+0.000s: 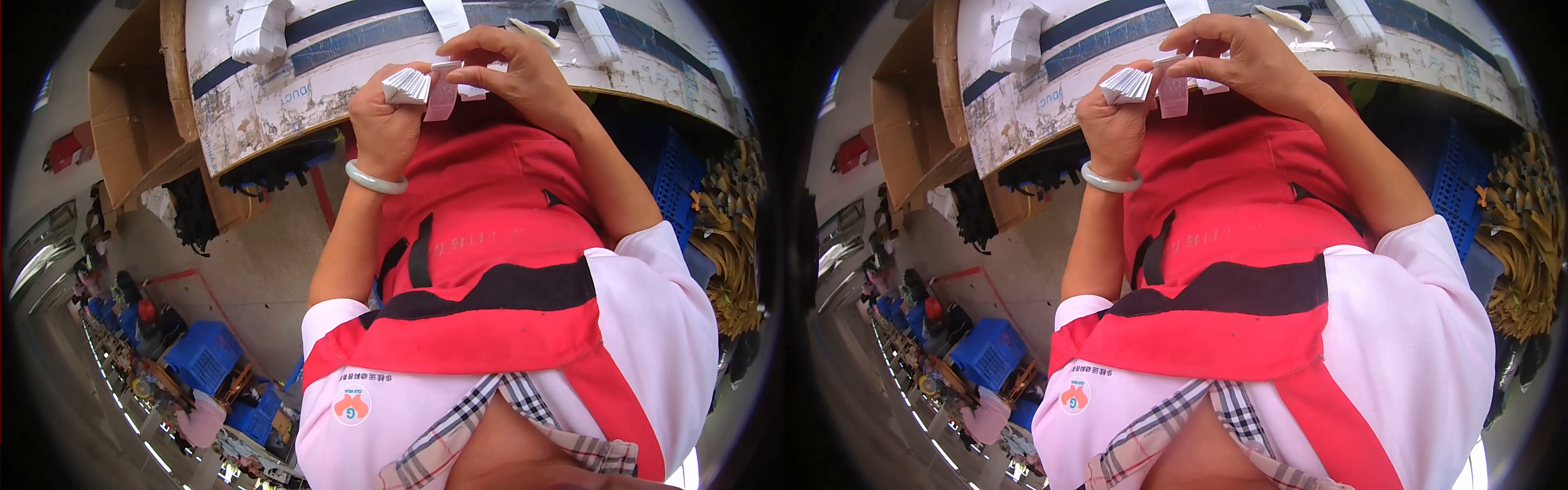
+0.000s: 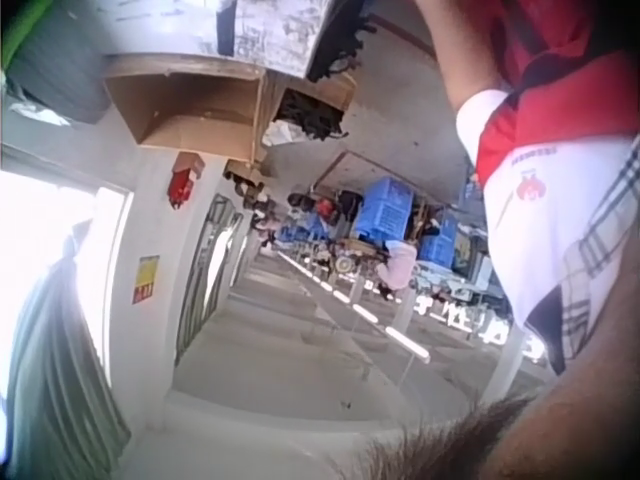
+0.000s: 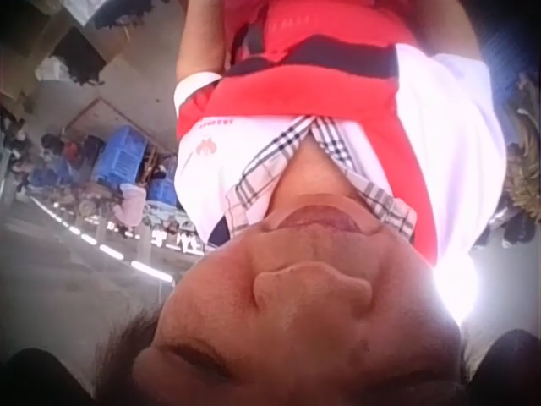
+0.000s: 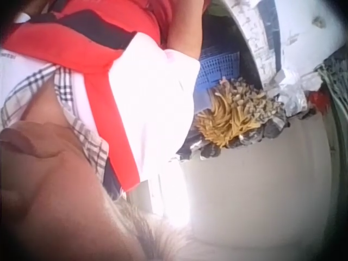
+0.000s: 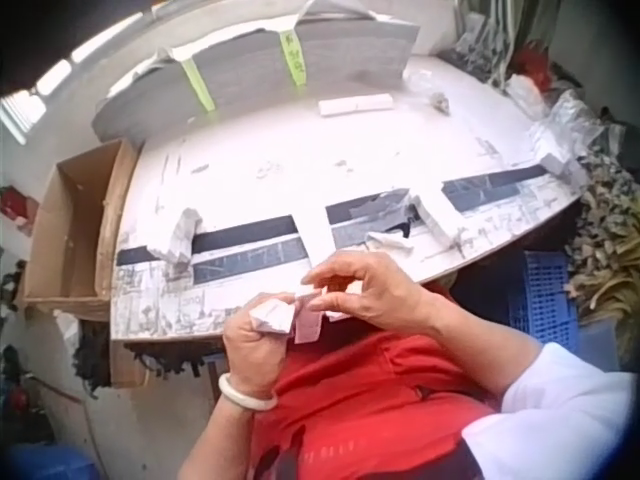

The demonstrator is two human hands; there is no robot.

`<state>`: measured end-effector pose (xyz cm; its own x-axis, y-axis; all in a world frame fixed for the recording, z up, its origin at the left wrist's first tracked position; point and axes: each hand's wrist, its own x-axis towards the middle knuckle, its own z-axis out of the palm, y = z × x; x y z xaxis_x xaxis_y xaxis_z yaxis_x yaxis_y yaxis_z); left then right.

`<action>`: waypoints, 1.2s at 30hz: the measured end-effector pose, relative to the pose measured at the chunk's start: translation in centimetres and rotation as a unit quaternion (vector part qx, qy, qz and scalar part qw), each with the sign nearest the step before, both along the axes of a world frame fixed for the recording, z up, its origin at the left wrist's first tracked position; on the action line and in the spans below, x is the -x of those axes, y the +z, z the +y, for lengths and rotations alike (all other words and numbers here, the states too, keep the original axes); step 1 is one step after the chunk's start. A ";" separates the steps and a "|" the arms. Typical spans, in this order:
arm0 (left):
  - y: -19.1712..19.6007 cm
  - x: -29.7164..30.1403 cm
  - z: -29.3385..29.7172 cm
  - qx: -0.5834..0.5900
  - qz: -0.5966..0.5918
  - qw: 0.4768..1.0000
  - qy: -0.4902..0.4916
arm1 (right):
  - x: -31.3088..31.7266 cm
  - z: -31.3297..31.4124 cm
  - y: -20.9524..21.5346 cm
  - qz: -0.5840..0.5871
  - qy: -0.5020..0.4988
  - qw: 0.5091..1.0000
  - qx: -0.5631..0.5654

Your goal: Folding and stacking instructional labels or manuals at an industrial workbench.

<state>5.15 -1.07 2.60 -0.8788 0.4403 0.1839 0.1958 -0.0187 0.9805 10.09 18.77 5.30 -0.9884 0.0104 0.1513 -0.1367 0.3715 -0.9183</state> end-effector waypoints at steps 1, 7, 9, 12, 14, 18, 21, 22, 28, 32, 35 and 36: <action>0.2 -0.1 -0.1 0.009 -0.016 1.000 0.002 | -0.1 0.0 -0.1 0.000 -0.001 1.000 0.001; -0.6 -0.4 -0.1 -0.007 -0.013 1.000 0.007 | -0.2 0.1 -1.0 0.014 0.024 1.000 -0.014; -0.7 -0.5 -0.1 -0.008 -0.019 1.000 0.007 | -0.2 0.2 -1.0 0.007 0.033 0.999 -0.002; -1.1 -0.5 -0.1 -0.021 -0.016 1.000 0.009 | -0.3 -0.2 -0.8 -0.022 0.032 0.999 0.027; -1.2 -0.6 -0.1 -0.033 -0.008 0.999 0.009 | -0.3 -0.4 -0.4 -0.045 0.040 0.996 0.068; -0.5 -0.9 0.0 -0.048 -0.185 0.981 -0.039 | -0.1 0.3 -0.8 -0.153 0.055 0.981 0.101; -0.1 -0.2 -0.7 -0.071 -0.335 0.936 -0.083 | -0.4 0.9 1.0 -0.252 0.191 0.915 0.248; -0.1 0.0 -0.8 -0.092 -0.384 0.911 -0.120 | -0.6 0.3 1.3 -0.253 0.192 0.915 0.248; -1.5 -1.1 -0.7 -0.124 -0.392 0.889 -0.202 | -0.6 -1.9 -1.3 -0.106 0.053 0.986 0.118; -1.1 -0.2 -0.6 -0.129 -0.406 0.884 -0.191 | 1.5 1.0 -1.5 0.037 -0.013 0.997 -0.069; -0.2 1.8 0.1 -0.094 -0.382 0.908 -0.144 | 4.9 4.1 -1.7 0.018 -0.091 0.978 -0.185; 0.0 3.0 0.4 -0.075 -0.366 0.917 -0.138 | 6.0 4.5 -1.0 0.002 -0.114 0.970 -0.213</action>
<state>2.18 -0.63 2.57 -0.6495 0.6832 -0.3338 -0.5466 -0.1145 0.8295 4.06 23.31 4.29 -0.9674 0.1637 0.1932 -0.0098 0.7380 -0.6747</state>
